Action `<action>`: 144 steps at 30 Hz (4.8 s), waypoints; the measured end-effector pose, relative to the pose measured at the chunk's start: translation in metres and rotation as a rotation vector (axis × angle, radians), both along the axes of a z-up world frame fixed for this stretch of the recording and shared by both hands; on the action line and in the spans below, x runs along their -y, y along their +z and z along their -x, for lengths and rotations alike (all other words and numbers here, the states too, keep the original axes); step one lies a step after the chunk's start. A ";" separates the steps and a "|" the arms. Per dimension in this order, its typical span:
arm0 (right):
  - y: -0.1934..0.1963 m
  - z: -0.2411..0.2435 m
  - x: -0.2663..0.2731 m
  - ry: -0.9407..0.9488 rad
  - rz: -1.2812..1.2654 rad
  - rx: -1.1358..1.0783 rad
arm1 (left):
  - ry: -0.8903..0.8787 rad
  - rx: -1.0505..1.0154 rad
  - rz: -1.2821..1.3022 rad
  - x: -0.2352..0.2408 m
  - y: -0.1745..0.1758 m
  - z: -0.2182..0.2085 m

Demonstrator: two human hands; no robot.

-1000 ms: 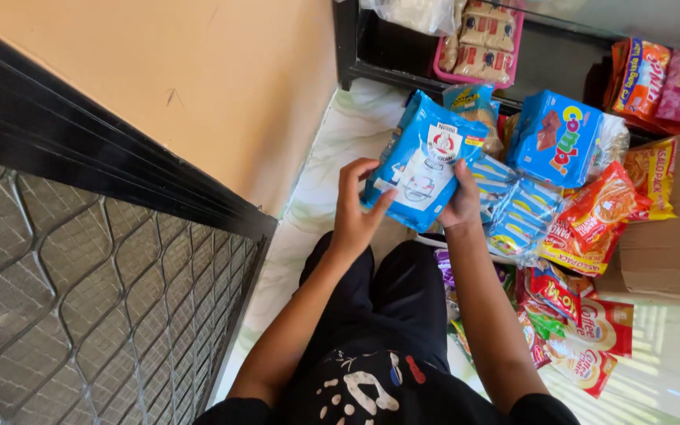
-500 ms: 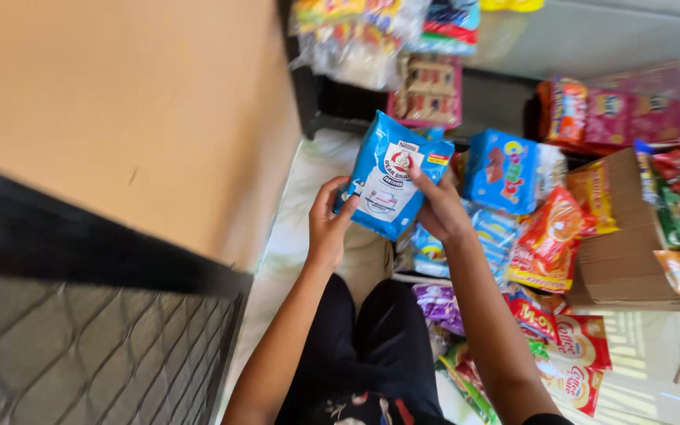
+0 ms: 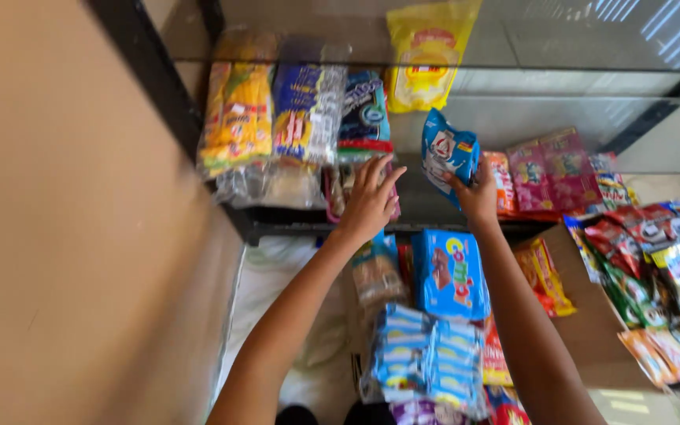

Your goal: Organizing various packaged snacks and dry goods on shelves in a pantry area.

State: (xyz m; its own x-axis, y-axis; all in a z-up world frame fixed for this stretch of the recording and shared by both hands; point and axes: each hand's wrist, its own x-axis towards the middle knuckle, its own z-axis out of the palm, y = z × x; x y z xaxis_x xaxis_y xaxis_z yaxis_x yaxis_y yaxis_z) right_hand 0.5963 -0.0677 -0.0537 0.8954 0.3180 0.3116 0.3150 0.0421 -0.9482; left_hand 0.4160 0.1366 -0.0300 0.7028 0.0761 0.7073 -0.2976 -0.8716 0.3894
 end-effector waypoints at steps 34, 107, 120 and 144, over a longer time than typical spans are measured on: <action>0.001 0.003 -0.044 -0.117 0.451 0.615 | 0.202 -0.277 -0.136 0.034 0.008 -0.015; -0.127 0.265 0.158 -0.102 0.414 -0.156 | 0.118 -0.785 -0.012 0.195 -0.139 0.186; -0.126 0.263 0.160 -0.058 0.353 -0.230 | 0.150 -0.771 -0.033 0.198 -0.139 0.185; -0.165 0.261 0.225 -0.038 0.241 -0.576 | 0.248 -0.544 0.008 0.206 -0.150 0.193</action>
